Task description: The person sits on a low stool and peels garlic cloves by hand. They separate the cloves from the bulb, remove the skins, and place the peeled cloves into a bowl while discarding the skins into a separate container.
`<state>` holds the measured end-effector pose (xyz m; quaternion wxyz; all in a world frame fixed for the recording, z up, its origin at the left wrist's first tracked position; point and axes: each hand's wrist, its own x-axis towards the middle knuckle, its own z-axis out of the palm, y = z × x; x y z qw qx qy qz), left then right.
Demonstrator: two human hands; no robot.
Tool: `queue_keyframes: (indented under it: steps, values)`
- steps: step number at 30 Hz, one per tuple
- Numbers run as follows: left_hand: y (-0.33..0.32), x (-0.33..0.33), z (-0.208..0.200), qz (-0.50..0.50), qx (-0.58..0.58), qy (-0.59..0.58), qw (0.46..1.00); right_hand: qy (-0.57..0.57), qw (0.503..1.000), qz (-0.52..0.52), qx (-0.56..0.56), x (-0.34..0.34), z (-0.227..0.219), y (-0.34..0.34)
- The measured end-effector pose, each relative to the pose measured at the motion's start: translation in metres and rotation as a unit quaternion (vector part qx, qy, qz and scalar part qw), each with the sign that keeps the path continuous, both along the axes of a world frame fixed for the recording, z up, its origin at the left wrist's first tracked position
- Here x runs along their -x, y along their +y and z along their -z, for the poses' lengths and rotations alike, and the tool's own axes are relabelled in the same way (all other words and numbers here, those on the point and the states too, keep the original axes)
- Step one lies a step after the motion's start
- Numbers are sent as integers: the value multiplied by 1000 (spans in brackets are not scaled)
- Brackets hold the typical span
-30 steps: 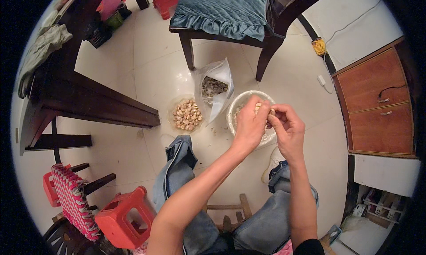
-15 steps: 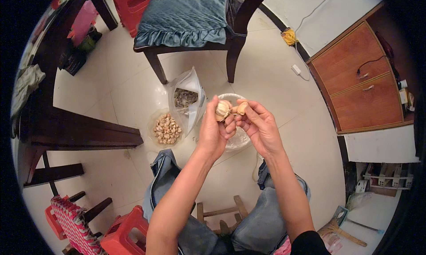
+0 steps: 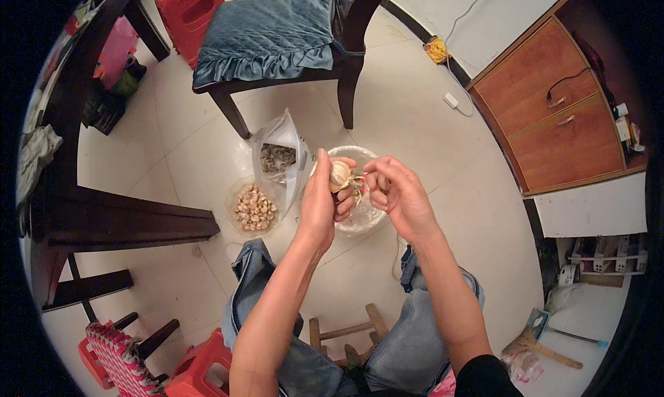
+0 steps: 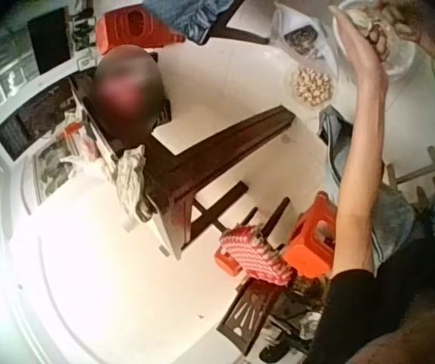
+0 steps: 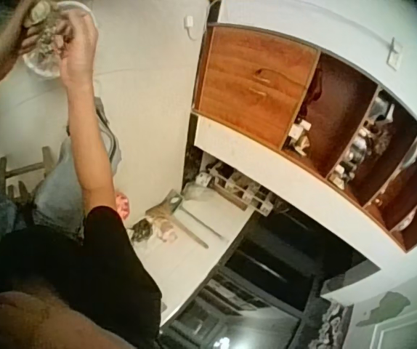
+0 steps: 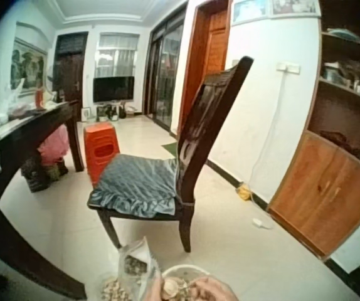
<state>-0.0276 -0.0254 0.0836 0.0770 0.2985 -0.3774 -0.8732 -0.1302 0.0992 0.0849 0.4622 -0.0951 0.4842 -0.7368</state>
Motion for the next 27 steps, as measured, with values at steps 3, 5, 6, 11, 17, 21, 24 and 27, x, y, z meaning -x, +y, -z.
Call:
queue_keyframes:
  steps: [3,5,6,11,17,21,24,27]
  values:
    - [2,2,-3,24,62,2,998,100,993,-11,-63,-6,-3,-3]
    - [3,1,-3,41,65,23,997,203,975,-16,-92,-15,-11,-8]
    - [3,1,-3,50,67,33,996,199,977,-14,-71,-17,-10,-9]
    - [2,2,-6,77,34,78,993,112,992,-10,-59,0,-5,2]
    - [-4,0,-2,58,57,81,993,32,998,23,-48,-3,-2,-3]
    - [-7,0,2,18,57,75,995,88,993,60,-45,-4,0,-6]
    - [-10,-3,3,-9,62,56,996,130,988,51,-64,-8,-4,-8]
    - [-9,-3,4,-27,78,45,996,201,976,48,-75,-14,-6,-12]
